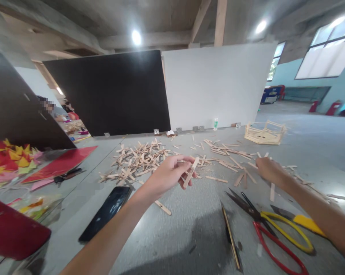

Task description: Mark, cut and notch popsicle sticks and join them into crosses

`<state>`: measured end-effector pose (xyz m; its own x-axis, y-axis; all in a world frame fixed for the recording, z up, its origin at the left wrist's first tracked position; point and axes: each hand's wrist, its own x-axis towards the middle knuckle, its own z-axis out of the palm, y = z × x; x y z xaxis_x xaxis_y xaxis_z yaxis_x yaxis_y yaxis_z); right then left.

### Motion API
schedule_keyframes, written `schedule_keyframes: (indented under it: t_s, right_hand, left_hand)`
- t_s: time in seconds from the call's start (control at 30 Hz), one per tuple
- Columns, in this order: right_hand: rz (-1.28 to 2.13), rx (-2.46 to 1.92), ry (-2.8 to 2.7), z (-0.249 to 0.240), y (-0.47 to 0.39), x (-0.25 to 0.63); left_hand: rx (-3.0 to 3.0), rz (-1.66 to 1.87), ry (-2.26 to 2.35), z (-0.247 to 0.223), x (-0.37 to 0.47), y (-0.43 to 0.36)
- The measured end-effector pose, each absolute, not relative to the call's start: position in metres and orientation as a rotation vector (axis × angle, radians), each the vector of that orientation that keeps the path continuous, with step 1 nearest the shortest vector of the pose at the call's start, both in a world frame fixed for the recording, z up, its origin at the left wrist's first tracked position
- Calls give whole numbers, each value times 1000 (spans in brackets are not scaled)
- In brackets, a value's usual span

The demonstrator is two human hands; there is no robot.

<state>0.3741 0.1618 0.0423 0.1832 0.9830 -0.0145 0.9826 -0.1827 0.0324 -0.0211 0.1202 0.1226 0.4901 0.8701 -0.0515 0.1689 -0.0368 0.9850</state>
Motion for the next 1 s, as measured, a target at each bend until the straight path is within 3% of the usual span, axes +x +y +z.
schedule_keyframes:
  t_s: [0.2, 0.37, 0.53, 0.7, 0.87, 1.0]
  right_hand:
    - [-338, 2480, 2200, 75, 153, 343]
    - [-945, 2257, 2625, 111, 116, 293]
    - [-1273, 2049, 2818, 125, 79, 254]
    - [-1269, 1948, 2930, 130, 59, 238]
    - [-1020, 1890, 2941, 131, 50, 229]
    - [-1103, 1787, 2935, 121, 47, 221]
  left_hand:
    - [1652, 714, 925, 124, -28, 115]
    - [1748, 706, 994, 122, -28, 114]
    - [1901, 779, 1194, 98, -31, 119]
    - [1995, 814, 1286, 76, -28, 122]
    - [1956, 758, 1085, 92, -15, 101]
    - [1921, 692, 1018, 101, -12, 74]
